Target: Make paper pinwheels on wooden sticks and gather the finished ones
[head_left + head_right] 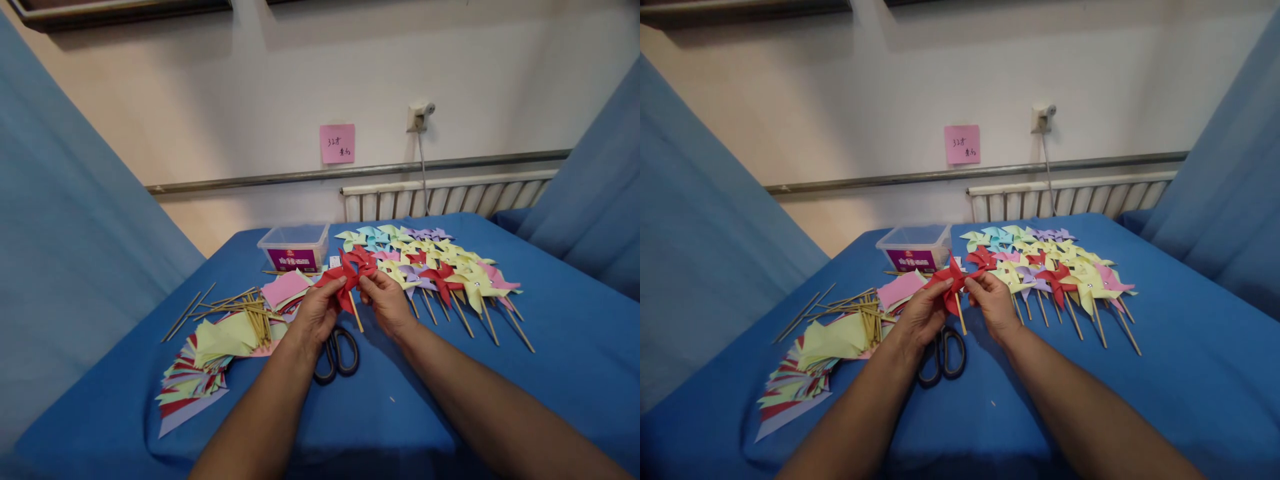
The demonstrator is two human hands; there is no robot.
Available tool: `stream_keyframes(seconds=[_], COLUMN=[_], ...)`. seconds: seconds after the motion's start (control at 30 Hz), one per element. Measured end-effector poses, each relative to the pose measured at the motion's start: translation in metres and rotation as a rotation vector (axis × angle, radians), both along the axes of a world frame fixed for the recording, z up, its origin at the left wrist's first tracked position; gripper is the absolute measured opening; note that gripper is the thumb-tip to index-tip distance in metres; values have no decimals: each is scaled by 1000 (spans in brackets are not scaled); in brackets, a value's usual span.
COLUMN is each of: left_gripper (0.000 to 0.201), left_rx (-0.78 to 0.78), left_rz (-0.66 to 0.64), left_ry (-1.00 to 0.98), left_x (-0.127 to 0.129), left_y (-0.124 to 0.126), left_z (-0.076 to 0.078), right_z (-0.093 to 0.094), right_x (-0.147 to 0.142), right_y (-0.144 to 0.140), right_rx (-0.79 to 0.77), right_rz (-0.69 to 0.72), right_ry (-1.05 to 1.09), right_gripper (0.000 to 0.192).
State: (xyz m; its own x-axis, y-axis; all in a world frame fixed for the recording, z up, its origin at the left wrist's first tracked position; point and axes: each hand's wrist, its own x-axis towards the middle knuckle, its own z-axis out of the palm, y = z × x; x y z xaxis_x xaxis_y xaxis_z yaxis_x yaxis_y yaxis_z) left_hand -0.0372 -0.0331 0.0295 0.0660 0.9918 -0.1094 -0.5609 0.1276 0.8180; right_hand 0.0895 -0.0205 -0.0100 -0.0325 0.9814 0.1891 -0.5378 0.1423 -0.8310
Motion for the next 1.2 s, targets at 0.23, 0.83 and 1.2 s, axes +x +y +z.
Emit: stream_keyframes(seconds=[0.23,0.83,1.2], left_gripper=[23,16,11], left_rx=[30,2,-88], left_rz=[-21,-22,-35], left_ry=[15,-2,-37], left_x=[-1,-7,-11], left_y=[0,6,7], left_z=[1,-2,0], right_z=[2,3,12], right_x=[1,2,10], right_y=[-3,-1,-2], right_rx=[-51,77,193], right_rz=[45,-15,-47], right_ry=[59,-71,-147], right_gripper=[29,34,44])
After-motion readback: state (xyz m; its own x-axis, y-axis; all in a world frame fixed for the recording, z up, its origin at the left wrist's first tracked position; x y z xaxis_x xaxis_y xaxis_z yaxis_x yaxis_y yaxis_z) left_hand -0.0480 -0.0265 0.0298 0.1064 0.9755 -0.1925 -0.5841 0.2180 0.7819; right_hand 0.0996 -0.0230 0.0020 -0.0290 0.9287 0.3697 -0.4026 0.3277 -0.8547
